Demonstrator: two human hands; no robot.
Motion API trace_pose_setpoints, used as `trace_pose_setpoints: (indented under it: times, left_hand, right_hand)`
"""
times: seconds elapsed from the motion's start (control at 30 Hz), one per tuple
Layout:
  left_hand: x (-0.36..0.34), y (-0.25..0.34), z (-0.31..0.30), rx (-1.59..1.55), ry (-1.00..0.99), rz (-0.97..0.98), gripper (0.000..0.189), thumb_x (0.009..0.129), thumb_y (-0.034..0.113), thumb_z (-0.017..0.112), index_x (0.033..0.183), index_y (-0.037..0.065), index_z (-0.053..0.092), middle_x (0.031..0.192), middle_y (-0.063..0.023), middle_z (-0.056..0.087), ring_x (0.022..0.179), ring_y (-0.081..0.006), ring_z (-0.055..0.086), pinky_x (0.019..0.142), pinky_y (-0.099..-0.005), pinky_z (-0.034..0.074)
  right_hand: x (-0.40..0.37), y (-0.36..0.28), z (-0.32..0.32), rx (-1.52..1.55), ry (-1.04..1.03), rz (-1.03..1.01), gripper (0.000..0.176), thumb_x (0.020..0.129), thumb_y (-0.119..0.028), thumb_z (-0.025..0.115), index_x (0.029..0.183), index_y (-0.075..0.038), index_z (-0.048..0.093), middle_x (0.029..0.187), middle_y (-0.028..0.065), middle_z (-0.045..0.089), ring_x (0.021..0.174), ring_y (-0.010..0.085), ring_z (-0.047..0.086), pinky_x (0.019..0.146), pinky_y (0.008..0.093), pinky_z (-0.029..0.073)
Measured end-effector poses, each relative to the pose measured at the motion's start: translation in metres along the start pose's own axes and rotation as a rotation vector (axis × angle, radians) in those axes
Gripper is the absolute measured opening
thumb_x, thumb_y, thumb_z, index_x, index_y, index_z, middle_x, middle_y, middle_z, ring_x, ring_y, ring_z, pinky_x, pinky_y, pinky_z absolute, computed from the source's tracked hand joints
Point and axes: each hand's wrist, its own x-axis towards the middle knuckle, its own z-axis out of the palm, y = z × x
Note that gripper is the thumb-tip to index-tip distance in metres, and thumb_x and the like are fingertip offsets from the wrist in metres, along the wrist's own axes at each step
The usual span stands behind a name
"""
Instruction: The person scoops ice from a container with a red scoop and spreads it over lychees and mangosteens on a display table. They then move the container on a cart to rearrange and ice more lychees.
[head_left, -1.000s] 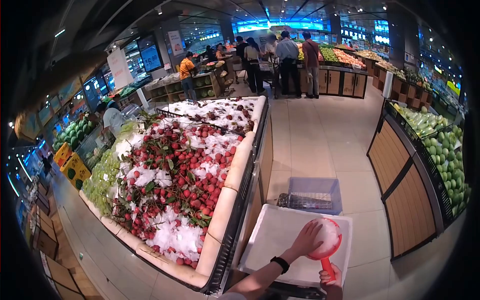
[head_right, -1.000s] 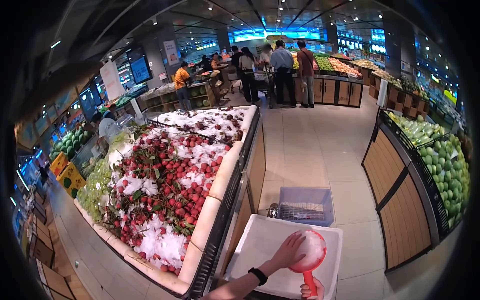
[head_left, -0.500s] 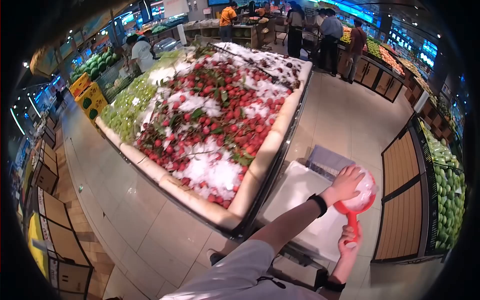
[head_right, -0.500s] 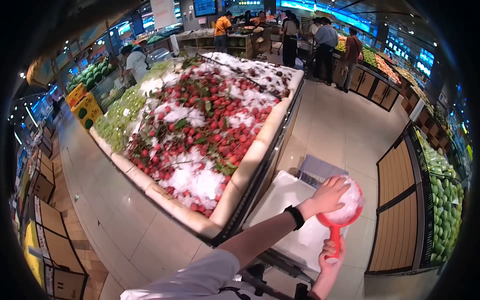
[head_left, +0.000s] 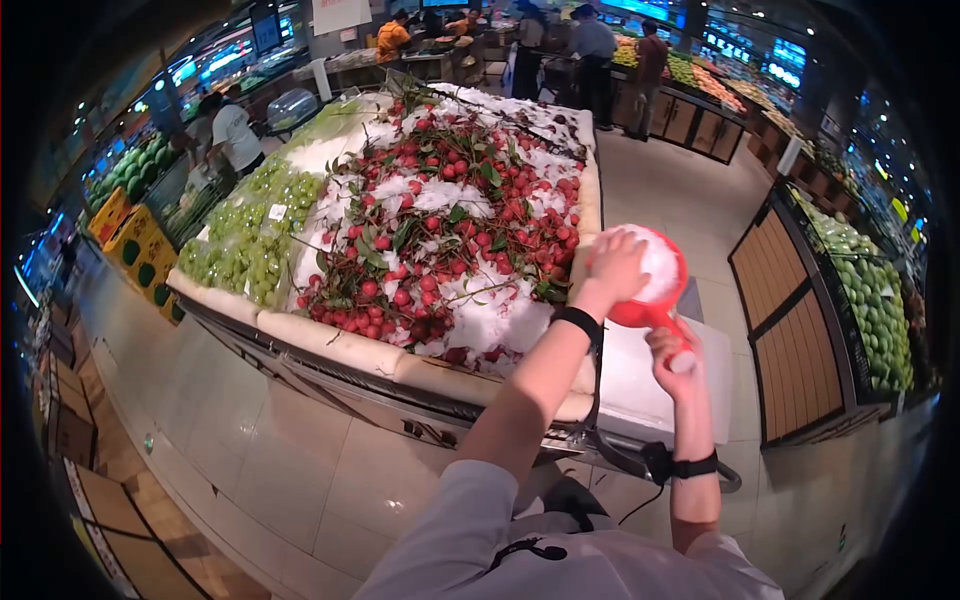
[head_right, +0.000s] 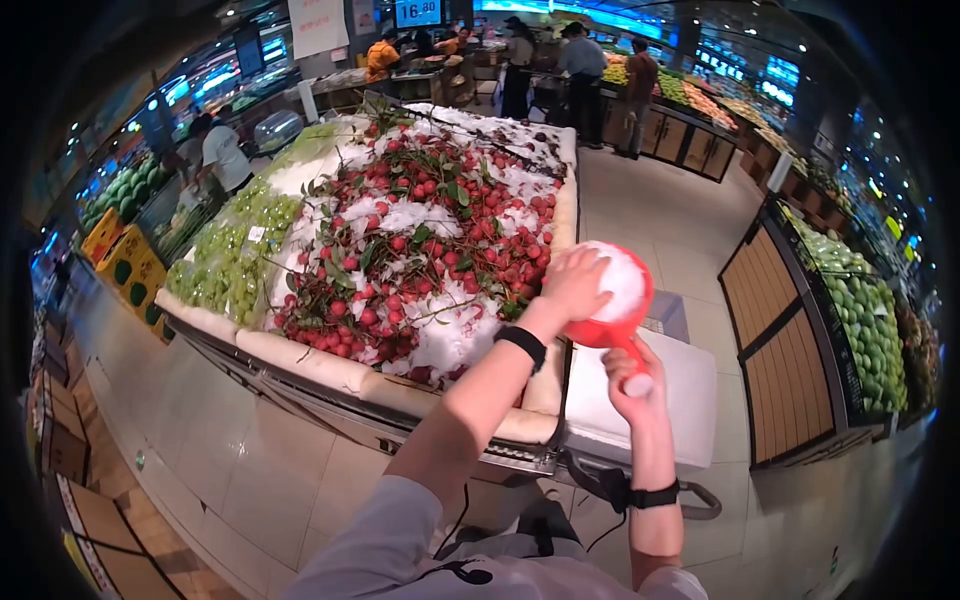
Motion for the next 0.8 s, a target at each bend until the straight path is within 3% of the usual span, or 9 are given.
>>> trace_pose_setpoints:
  times: [0.13,0.2,0.37,0.53,0.67,0.73,0.8]
  left_hand:
    - [-0.015,-0.066,-0.018,-0.025,-0.12,-0.175,0.063,0.083,0.043,0.049,0.134,0.01,0.033,0.142,-0.0125,0.026,0.133,-0.0281,0.019,0.108,-0.0419,0.016]
    - [-0.027,-0.089,-0.027,-0.052,-0.074,-0.169,0.062,0.085,0.041,0.048,0.134,0.008,0.032,0.142,-0.0129,0.026,0.132,-0.0277,0.02,0.108,-0.041,0.017]
    - [-0.075,-0.139,-0.04,-0.101,-0.148,-0.126,0.06,0.085,0.037,0.048,0.132,0.003,0.034,0.14,-0.015,0.029,0.132,-0.0276,0.021,0.108,-0.0377,0.02]
    - [-0.106,-0.195,-0.058,0.014,-0.319,-0.029,0.058,0.083,0.032,0.05,0.129,0.001,0.036,0.137,-0.0183,0.033,0.131,-0.0307,0.024,0.107,-0.0369,0.022]
    - [-0.099,-0.236,-0.087,0.051,-0.382,-0.019,0.055,0.083,0.031,0.051,0.128,0.002,0.038,0.136,-0.0184,0.033,0.13,-0.0321,0.025,0.107,-0.0379,0.023]
    - [-0.097,-0.255,-0.093,0.037,-0.348,-0.007,0.052,0.082,0.03,0.053,0.126,0.003,0.041,0.134,-0.0172,0.036,0.129,-0.0333,0.027,0.106,-0.0381,0.025]
    - [-0.094,-0.275,-0.099,0.075,-0.243,0.125,0.048,0.081,0.028,0.055,0.122,0.005,0.045,0.132,-0.017,0.038,0.127,-0.0348,0.029,0.104,-0.0387,0.027]
  right_hand:
    - [0.06,0.033,0.011,-0.003,0.023,0.017,0.022,0.086,-0.019,0.052,0.083,0.001,0.046,0.075,0.0056,0.048,0.058,0.0111,0.051,0.052,0.0196,0.047]
    - [0.09,0.038,0.021,-0.039,0.005,0.0,0.021,0.086,-0.018,0.052,0.084,0.002,0.047,0.076,0.0063,0.049,0.059,0.0121,0.052,0.055,0.0202,0.049]
    - [0.175,0.026,0.035,-0.357,0.119,-0.258,0.016,0.088,-0.017,0.048,0.085,-0.001,0.046,0.071,0.0069,0.053,0.06,0.0148,0.055,0.054,0.0241,0.052]
    - [0.224,0.002,0.039,-0.949,0.299,-0.435,0.017,0.09,-0.019,0.044,0.088,-0.002,0.046,0.069,0.0069,0.054,0.056,0.0163,0.056,0.045,0.0253,0.05]
    - [0.243,-0.018,0.047,-0.854,0.323,-0.402,0.018,0.09,-0.021,0.042,0.091,-0.004,0.047,0.071,0.0071,0.056,0.058,0.0164,0.059,0.042,0.0266,0.049]
    - [0.247,-0.022,0.054,-0.882,0.249,-0.386,0.015,0.089,-0.018,0.042,0.09,-0.003,0.047,0.073,0.0071,0.056,0.06,0.0157,0.059,0.046,0.026,0.051]
    - [0.249,-0.018,0.067,-0.657,0.218,-0.365,0.014,0.089,-0.017,0.042,0.089,-0.004,0.047,0.072,0.0059,0.055,0.058,0.0153,0.058,0.046,0.0255,0.052]
